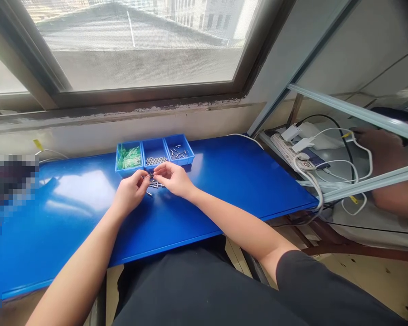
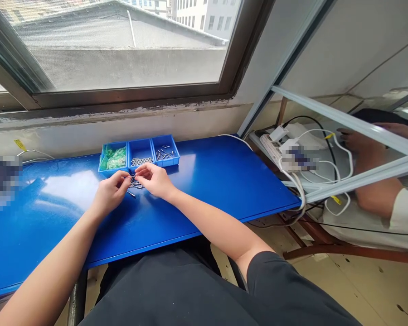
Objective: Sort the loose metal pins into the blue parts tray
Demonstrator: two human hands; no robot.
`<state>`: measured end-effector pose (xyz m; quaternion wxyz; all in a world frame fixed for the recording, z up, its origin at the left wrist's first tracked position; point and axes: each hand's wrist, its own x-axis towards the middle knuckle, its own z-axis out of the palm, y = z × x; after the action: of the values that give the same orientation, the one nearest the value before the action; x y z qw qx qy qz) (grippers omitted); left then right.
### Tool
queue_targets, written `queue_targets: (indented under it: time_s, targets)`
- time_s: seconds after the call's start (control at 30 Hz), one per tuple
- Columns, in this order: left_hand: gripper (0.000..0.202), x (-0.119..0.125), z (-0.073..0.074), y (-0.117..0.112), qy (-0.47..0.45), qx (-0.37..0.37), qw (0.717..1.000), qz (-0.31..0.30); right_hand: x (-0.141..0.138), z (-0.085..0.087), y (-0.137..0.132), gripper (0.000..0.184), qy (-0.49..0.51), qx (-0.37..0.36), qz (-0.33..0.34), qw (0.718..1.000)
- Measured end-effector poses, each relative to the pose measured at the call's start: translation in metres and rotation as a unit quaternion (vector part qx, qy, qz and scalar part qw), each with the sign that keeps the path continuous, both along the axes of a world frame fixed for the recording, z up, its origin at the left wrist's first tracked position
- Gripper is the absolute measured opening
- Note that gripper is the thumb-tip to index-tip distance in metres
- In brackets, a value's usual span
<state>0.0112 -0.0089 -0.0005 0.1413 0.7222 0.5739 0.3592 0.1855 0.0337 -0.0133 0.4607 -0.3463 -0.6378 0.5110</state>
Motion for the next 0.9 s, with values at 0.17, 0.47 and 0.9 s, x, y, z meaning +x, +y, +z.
queue_targets:
  time_s: [0.17, 0.47, 0.9]
  targets:
    - [0.023, -0.0007, 0.0008, 0.0007, 0.007, -0.006, 1.0, 0.012, -0.0013, -0.0023, 0.0012, 0.024, 0.03, -0.012, 0.006, 0.999]
    - [0.023, -0.0018, -0.0003, 0.0007, 0.008, -0.003, 1.0, 0.025, -0.0017, -0.0023, 0.0051, 0.031, 0.078, -0.056, -0.013, 0.995]
    - [0.023, -0.0033, -0.0023, 0.0031, -0.008, 0.003, 1.0, 0.013, -0.0019, -0.0021, 0.0043, 0.032, 0.09, -0.057, -0.012, 0.994]
